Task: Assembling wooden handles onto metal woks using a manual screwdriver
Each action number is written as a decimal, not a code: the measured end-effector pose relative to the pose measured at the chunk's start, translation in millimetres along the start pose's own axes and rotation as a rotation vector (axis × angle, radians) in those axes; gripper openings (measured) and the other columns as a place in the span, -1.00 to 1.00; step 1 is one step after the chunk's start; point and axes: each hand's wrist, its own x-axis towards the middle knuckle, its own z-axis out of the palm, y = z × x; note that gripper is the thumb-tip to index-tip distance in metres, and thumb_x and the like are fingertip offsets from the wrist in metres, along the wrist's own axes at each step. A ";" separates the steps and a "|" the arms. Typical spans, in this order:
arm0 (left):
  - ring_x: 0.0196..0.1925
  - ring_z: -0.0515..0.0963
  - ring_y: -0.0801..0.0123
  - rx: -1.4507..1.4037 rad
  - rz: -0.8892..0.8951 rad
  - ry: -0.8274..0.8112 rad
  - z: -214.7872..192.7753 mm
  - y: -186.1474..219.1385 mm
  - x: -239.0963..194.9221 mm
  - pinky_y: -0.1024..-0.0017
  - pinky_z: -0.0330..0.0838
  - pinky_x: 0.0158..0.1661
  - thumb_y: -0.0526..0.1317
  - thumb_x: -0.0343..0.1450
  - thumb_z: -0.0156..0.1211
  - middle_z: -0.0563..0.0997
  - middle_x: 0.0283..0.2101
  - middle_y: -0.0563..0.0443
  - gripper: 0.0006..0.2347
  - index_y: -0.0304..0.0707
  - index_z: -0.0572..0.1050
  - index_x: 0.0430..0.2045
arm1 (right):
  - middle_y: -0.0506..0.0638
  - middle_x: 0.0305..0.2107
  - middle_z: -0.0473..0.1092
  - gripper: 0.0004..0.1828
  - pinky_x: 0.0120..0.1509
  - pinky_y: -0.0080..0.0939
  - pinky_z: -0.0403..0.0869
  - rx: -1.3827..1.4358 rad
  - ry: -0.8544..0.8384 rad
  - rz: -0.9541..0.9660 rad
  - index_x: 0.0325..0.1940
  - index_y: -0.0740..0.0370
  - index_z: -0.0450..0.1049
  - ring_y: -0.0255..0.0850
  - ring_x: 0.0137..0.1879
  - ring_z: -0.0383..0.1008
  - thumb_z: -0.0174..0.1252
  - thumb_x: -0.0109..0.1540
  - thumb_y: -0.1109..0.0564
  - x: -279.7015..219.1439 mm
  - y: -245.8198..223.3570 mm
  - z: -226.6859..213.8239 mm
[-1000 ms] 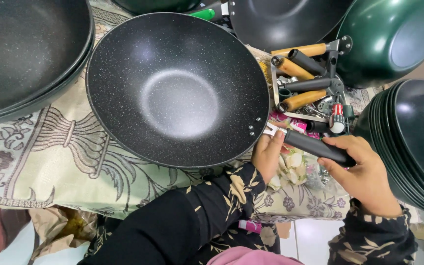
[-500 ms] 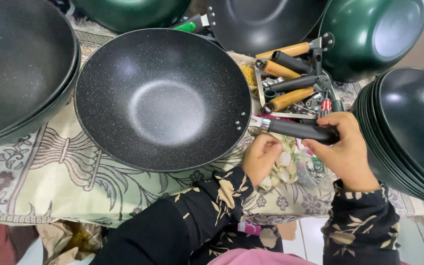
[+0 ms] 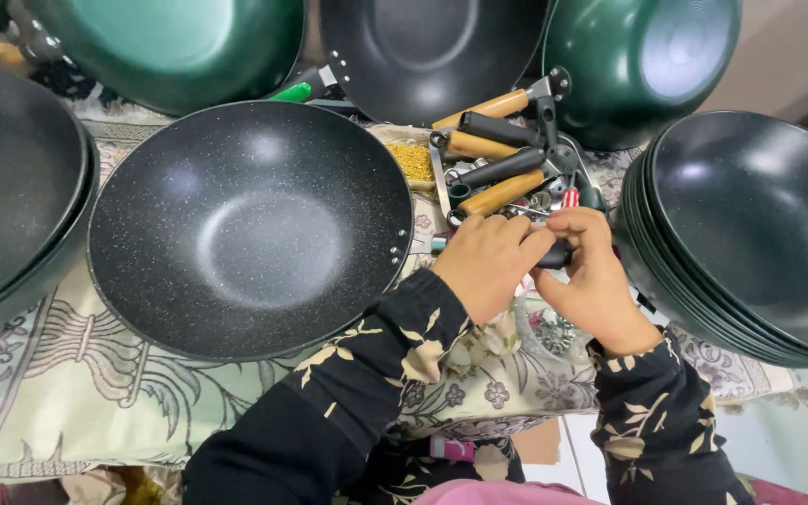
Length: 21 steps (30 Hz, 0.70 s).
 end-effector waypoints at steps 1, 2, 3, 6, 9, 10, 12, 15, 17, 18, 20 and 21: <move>-0.32 0.58 0.12 -0.005 0.004 -0.001 4.9 0.6 5.1 0.18 0.39 -0.29 -0.27 0.27 0.21 0.47 -0.31 0.03 -0.71 -0.09 0.44 -0.13 | 0.19 0.10 0.19 -0.33 0.26 0.04 0.41 -0.002 0.005 0.004 0.17 0.35 0.26 0.00 0.16 0.47 0.27 0.00 0.51 -1.0 4.9 -2.0; -0.35 0.58 0.11 0.001 0.002 -0.051 9.6 0.6 9.6 0.15 0.40 -0.31 -0.25 0.24 0.25 0.48 -0.34 0.03 -0.70 -0.09 0.44 -0.15 | 0.15 0.12 0.19 -0.27 0.22 -0.02 0.45 0.135 -0.004 0.072 0.22 0.34 0.17 -0.06 0.13 0.49 0.26 0.02 0.53 -1.8 9.8 -3.3; -0.37 0.59 0.09 0.007 0.001 -0.100 14.1 0.2 14.1 0.13 0.40 -0.33 -0.24 0.21 0.28 0.48 -0.37 0.03 -0.68 -0.10 0.44 -0.17 | 0.11 0.15 0.18 -0.21 0.17 -0.08 0.49 0.272 -0.013 0.139 0.27 0.33 0.09 -0.13 0.10 0.51 0.24 0.03 0.55 -2.3 14.6 -4.1; -0.41 0.63 0.09 -0.033 -0.049 -0.228 21.7 -1.4 20.9 0.13 0.45 -0.38 -0.22 0.25 0.26 0.52 -0.38 0.05 -0.74 -0.09 0.42 -0.23 | 0.10 0.15 0.23 -0.21 0.14 -0.07 0.53 0.294 -0.004 0.212 0.28 0.31 0.10 -0.15 0.05 0.52 0.19 0.03 0.55 -5.1 28.5 -9.8; -0.40 0.62 0.12 -0.023 -0.024 -0.234 13.7 -5.8 25.4 0.18 0.44 -0.37 -0.27 0.27 0.24 0.50 -0.36 0.05 -0.74 -0.09 0.42 -0.19 | 0.08 0.13 0.30 -0.09 0.18 -0.17 0.56 0.386 0.030 0.156 0.34 0.34 0.14 -0.15 0.13 0.53 0.35 -0.03 0.53 -1.1 14.4 -14.1; -0.40 0.62 0.12 -0.027 -0.024 -0.233 12.3 -7.5 26.6 0.18 0.44 -0.37 -0.27 0.27 0.24 0.50 -0.36 0.05 -0.74 -0.09 0.42 -0.19 | 0.08 0.13 0.30 -0.09 0.18 -0.17 0.56 0.383 0.031 0.159 0.34 0.34 0.14 -0.15 0.13 0.53 0.35 -0.03 0.53 -0.6 15.0 -21.8; -0.40 0.63 0.17 -0.087 -0.019 -0.265 9.4 -10.9 27.4 0.25 0.46 -0.35 -0.36 0.33 0.20 0.50 -0.35 0.04 -0.75 -0.12 0.44 -0.14 | 0.11 0.27 0.23 -0.35 0.26 -0.17 0.54 0.289 0.099 0.123 0.25 0.37 0.22 -0.10 0.21 0.51 0.26 0.12 0.48 -1.1 16.1 -36.5; -0.44 0.53 0.06 -0.196 -0.073 -0.193 -12.6 -10.3 34.3 0.20 0.45 -0.31 -0.36 0.31 0.14 0.45 -0.32 -0.09 -0.83 -0.24 0.37 -0.26 | 0.09 0.06 0.32 -0.52 0.25 -0.30 0.45 0.171 0.157 0.250 0.20 0.35 0.27 -0.21 0.18 0.44 0.07 0.22 0.54 -1.4 -11.6 -60.5; -0.40 0.53 0.03 -0.243 -0.096 -0.215 -12.2 -10.8 31.4 0.17 0.43 -0.27 -0.38 0.30 0.13 0.45 -0.31 -0.11 -0.81 -0.25 0.36 -0.25 | 0.08 0.08 0.32 -0.59 0.28 -0.30 0.44 0.143 0.198 0.261 0.19 0.34 0.27 -0.21 0.17 0.45 0.06 0.28 0.50 -3.8 -11.1 -67.5; -0.37 0.53 -0.01 -0.276 -0.107 -0.228 -11.9 -13.5 33.1 0.15 0.42 -0.23 -0.41 0.28 0.13 0.45 -0.29 -0.13 -0.78 -0.27 0.36 -0.24 | 0.07 0.10 0.33 -0.67 0.32 -0.31 0.44 0.119 0.245 0.254 0.17 0.34 0.28 -0.22 0.16 0.46 0.05 0.34 0.46 -1.7 -10.5 -71.4; -0.37 0.53 0.00 -0.272 -0.111 -0.216 -11.3 -13.8 33.4 0.15 0.42 -0.23 -0.39 0.31 0.12 0.45 -0.29 -0.12 -0.81 -0.26 0.36 -0.24 | 0.06 0.00 0.37 -0.70 0.26 -0.35 0.45 0.076 0.265 0.283 0.15 0.35 0.31 -0.24 0.11 0.48 0.06 0.35 0.46 -0.5 -11.7 -72.3; -0.38 0.53 0.02 -0.267 -0.119 -0.209 -11.3 -13.2 31.9 0.16 0.43 -0.23 -0.37 0.33 0.11 0.45 -0.29 -0.11 -0.83 -0.26 0.36 -0.25 | 0.06 -0.10 0.41 -0.73 0.20 -0.39 0.46 0.037 0.282 0.315 0.14 0.35 0.34 -0.26 0.06 0.50 0.07 0.37 0.45 -1.2 -12.3 -72.1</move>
